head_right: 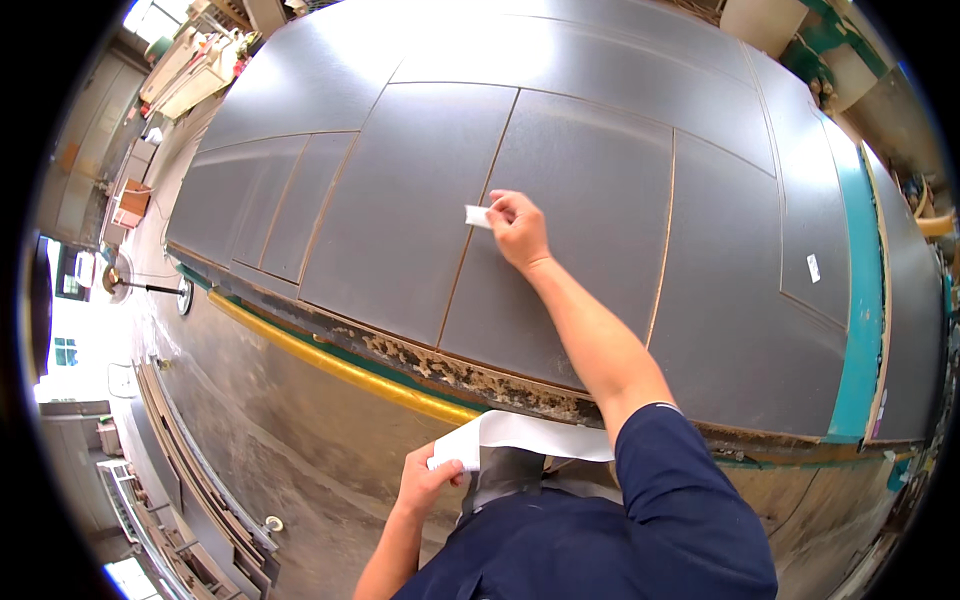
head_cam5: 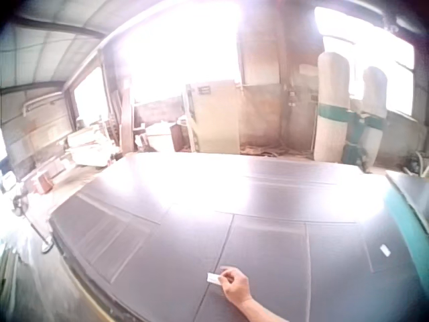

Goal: The person peels white labels from large grey panels on a machine bed, carries an L-shaped panel and a rectangular panel across a workshop to stacks, and picks up thin wooden strips from the floor.

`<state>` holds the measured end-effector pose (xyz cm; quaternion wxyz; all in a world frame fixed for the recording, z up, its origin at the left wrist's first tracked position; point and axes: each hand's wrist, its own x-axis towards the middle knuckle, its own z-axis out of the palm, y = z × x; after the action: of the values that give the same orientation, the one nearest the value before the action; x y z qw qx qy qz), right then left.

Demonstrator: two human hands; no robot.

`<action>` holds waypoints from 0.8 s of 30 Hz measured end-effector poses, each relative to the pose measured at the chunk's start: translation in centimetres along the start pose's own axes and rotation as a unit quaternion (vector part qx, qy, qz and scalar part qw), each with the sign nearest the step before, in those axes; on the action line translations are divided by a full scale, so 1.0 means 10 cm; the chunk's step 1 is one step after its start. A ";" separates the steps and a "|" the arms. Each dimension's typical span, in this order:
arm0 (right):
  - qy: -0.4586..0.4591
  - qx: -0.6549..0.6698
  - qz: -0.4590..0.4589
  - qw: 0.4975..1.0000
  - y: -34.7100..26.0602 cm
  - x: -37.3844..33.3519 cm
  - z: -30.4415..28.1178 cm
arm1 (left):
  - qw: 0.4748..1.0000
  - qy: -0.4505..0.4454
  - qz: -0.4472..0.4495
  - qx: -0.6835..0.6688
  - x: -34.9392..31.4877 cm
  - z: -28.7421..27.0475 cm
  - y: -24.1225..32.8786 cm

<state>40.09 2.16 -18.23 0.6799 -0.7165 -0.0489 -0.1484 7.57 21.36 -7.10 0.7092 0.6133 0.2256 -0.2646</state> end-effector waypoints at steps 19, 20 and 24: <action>-0.176 -0.478 -0.197 0.838 -0.39 -0.47 -1.32 | 0.995 -0.006 0.042 -0.088 -0.40 0.34 -0.32; -0.178 -0.485 -0.195 0.834 -0.42 -0.58 -1.31 | 0.995 0.013 0.036 -0.090 -0.48 0.37 -0.34; -0.231 -0.504 -0.131 0.822 -0.44 -0.60 -1.20 | 0.992 0.031 0.029 -0.121 -0.64 0.44 -0.65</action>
<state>31.42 -8.63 -15.26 0.1670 -0.9593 -0.2169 -0.0701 -1.52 16.93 -7.25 0.7782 0.5374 0.2600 -0.1951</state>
